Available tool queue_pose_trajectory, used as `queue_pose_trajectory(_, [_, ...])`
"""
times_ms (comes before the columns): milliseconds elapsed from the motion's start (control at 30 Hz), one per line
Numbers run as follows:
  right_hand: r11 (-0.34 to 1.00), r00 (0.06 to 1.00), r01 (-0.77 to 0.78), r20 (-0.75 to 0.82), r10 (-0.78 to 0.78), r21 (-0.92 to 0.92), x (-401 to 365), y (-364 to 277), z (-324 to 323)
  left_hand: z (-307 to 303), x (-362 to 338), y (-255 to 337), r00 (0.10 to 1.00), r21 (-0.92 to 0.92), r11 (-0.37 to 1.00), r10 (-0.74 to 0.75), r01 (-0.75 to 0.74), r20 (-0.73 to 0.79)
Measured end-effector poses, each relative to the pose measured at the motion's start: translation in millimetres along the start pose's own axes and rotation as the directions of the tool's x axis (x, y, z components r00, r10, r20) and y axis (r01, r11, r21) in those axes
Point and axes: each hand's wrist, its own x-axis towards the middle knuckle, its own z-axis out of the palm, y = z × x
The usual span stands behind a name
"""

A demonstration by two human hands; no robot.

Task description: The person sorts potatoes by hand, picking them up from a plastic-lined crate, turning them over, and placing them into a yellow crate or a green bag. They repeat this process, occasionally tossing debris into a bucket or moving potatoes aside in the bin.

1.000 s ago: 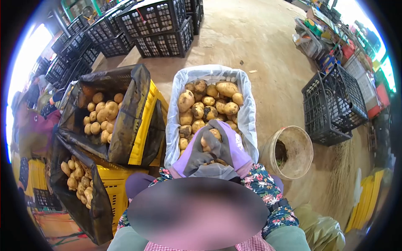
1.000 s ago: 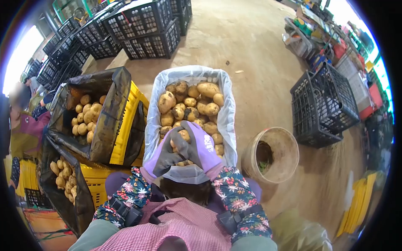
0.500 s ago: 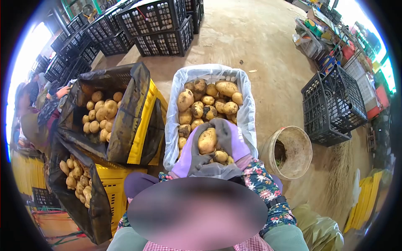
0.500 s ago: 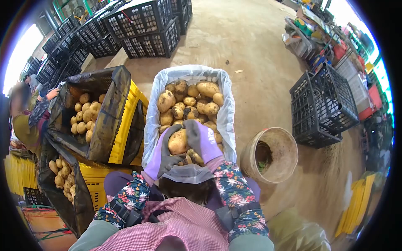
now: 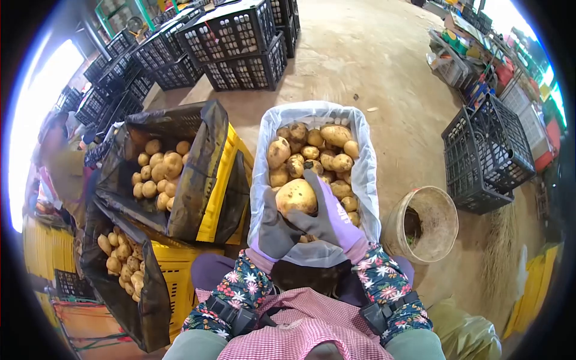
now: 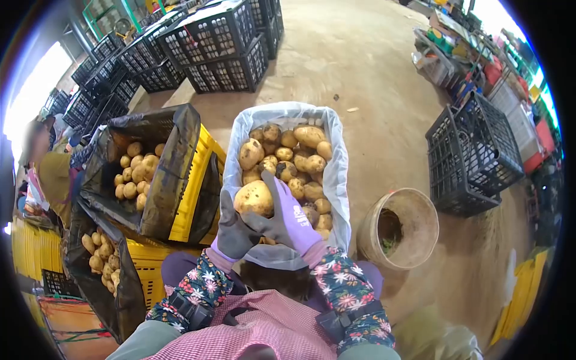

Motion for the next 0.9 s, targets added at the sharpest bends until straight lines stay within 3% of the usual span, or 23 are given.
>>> queue_pose_trajectory(33, [1.0, 0.998, 0.0, 0.059, 0.001, -0.01, -0.3, 7.0, -1.9, 4.4, 4.6, 1.6, 0.965, -0.062, 0.987, -0.159, 0.149, -0.21])
queue_pose_trajectory(67, [1.0, 0.999, -0.022, 0.049, 0.022, -0.008, -3.1, 9.9, -2.0, -0.3, 1.6, 0.6, 0.96, -0.064, 0.983, -0.182, 0.172, -0.213])
queue_pose_trajectory(133, [0.979, 0.983, -0.001, 0.181, 0.038, -0.202, -1.3, 9.2, -4.1, -20.4, 2.7, 0.1, 0.947, 0.068, 0.961, -0.25, 0.268, -0.203])
queue_pose_trajectory(200, [0.97, 0.991, 0.016, 0.136, 0.018, -0.242, 1.8, 5.1, -3.1, -35.1, 1.8, -6.9, 0.93, 0.059, 0.957, -0.261, 0.285, -0.259])
queue_pose_trajectory(267, [0.965, 0.991, 0.136, 0.038, -0.131, -0.222, 2.2, 23.8, 4.9, -21.0, -0.2, -12.6, 0.941, 0.019, 0.977, -0.199, 0.212, -0.273])
queue_pose_trajectory(300, [0.992, 1.0, 0.016, -0.018, -0.019, -0.126, 5.6, 42.0, 13.0, -0.1, 2.4, -13.5, 0.874, 0.072, 0.964, -0.2, 0.257, -0.443])
queue_pose_trajectory(333, [0.89, 0.934, -0.333, -0.019, 0.356, 0.312, 11.0, 43.2, 8.7, -4.2, 1.4, -13.1, 0.896, 0.073, 0.955, -0.243, 0.289, -0.371])
queue_pose_trajectory(400, [0.551, 0.774, -0.57, 0.173, 0.61, 0.609, 11.7, 42.3, -9.5, -5.8, 0.1, -14.1, 0.909, -0.166, 0.96, -0.268, 0.225, -0.319])
queue_pose_trajectory(433, [0.538, 0.825, -0.513, 0.209, 0.526, 0.669, 9.1, 50.5, -7.7, -16.1, 1.8, -11.4, 0.913, -0.165, 0.962, -0.26, 0.217, -0.316])
queue_pose_trajectory(467, [0.55, 0.832, -0.508, 0.214, 0.511, 0.662, 7.1, 46.6, -5.4, -32.9, 5.0, -6.3, 0.911, -0.301, 0.921, -0.325, 0.245, -0.252])
queue_pose_trajectory(500, [0.73, 0.935, -0.348, 0.163, 0.315, 0.587, 2.6, 41.1, -1.3, -46.2, 5.7, -4.0, 0.908, -0.427, 0.862, -0.378, 0.273, -0.181])
queue_pose_trajectory(533, [0.851, 0.986, -0.152, 0.131, 0.099, 0.502, 1.4, 36.5, 1.5, -42.0, 4.3, -4.8, 0.913, -0.423, 0.868, -0.363, 0.26, -0.185])
queue_pose_trajectory(567, [0.96, 0.963, -0.095, 0.268, 0.022, 0.262, 2.9, 20.0, -8.9, -31.4, 0.2, -8.5, 0.982, 0.262, 0.957, -0.083, 0.125, -0.168])
queue_pose_trajectory(600, [0.992, 0.984, -0.057, 0.172, 0.037, 0.112, 1.6, 7.7, -6.8, -19.4, -5.0, -8.9, 0.993, 0.81, 0.58, 0.111, -0.088, 0.029])
queue_pose_trajectory(633, [0.988, 0.983, -0.099, 0.166, 0.078, 0.122, 1.7, 5.8, -9.0, 3.9, -6.3, 0.2, 0.881, 0.403, 0.831, -0.198, 0.384, -0.431])
queue_pose_trajectory(700, [0.981, 0.98, -0.145, 0.154, 0.124, 0.129, 4.9, 6.2, -12.9, -2.7, 0.1, -0.3, 0.89, 0.37, 0.86, -0.182, 0.35, -0.419])
queue_pose_trajectory(733, [0.989, 0.978, -0.145, 0.156, 0.14, 0.022, 8.1, 6.2, -13.6, -10.0, 4.0, -0.5, 0.903, 0.338, 0.894, -0.145, 0.294, -0.404])
queue_pose_trajectory(767, [0.986, 0.974, -0.142, 0.166, 0.154, -0.083, 9.8, 5.3, -12.5, -20.0, 4.0, 1.1, 0.944, 0.553, 0.78, -0.14, 0.292, -0.3])
queue_pose_trajectory(800, [0.988, 0.973, -0.135, 0.178, 0.147, -0.079, 10.0, 6.8, -11.4, -24.9, 0.6, 0.8, 0.942, 0.551, 0.783, -0.129, 0.288, -0.309])
queue_pose_trajectory(833, [0.863, 0.896, -0.441, 0.178, 0.407, 0.246, 9.9, 12.6, -11.7, -21.6, 2.0, 3.5, 0.903, 0.349, 0.865, -0.228, 0.36, -0.364])
queue_pose_trajectory(867, [0.552, 0.74, -0.647, 0.258, 0.621, 0.526, 9.1, 20.1, -12.3, -18.7, 3.8, 5.3, 0.856, 0.13, 0.899, -0.341, 0.417, -0.387])
queue_pose_trajectory(900, [0.464, 0.761, -0.579, 0.239, 0.603, 0.671, 7.1, 29.6, -9.5, -18.4, 2.4, 9.1, 0.879, -0.081, 0.915, -0.403, 0.396, -0.253])
